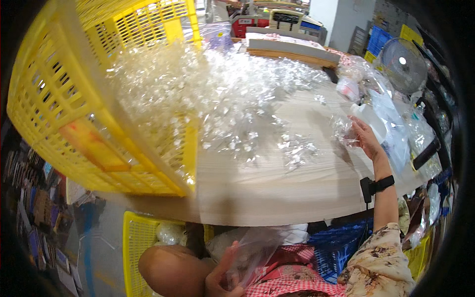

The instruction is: Picking small clear plastic parts from a pile on a table and placing them into a plastic bag.

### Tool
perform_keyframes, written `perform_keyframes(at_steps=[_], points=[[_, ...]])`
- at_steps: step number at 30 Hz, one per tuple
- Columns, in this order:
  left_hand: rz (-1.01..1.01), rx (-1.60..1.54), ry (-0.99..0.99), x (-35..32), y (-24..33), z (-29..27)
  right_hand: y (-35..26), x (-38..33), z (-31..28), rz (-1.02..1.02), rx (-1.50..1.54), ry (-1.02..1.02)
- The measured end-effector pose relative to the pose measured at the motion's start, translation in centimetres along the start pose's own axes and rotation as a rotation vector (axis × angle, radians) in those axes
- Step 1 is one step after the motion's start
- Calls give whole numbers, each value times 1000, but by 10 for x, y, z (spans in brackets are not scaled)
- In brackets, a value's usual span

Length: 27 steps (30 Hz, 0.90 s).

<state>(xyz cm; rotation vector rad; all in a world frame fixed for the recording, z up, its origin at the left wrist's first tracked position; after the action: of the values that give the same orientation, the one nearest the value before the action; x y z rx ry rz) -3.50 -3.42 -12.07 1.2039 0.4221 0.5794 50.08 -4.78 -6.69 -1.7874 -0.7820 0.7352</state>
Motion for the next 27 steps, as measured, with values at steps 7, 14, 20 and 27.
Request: perform_keyframes(at_steps=[7,14,20,27], points=[[15,-30,60,5,3,6,25,-32,-51,156,112,-9],[34,65,68,9,5,7,69,-43,-94,-36,692,5],[50,70,40,13,6,8,77,-52,-104,-57,781,106],[27,125,75,8,0,7,54,-49,-110,-233,731,216]])
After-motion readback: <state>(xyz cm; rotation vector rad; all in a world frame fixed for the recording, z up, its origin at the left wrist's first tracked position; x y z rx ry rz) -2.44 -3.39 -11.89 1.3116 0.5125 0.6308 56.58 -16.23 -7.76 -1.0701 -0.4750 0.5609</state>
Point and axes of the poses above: each hand's wrist, its own x-axis towards the middle knuckle, its own z-axis out of the palm, y = z × x, the point moved 2 cm from there along x, towards the middle knuckle, and after that the axes turned 3 degrees about -y, right-handed, at the moved point
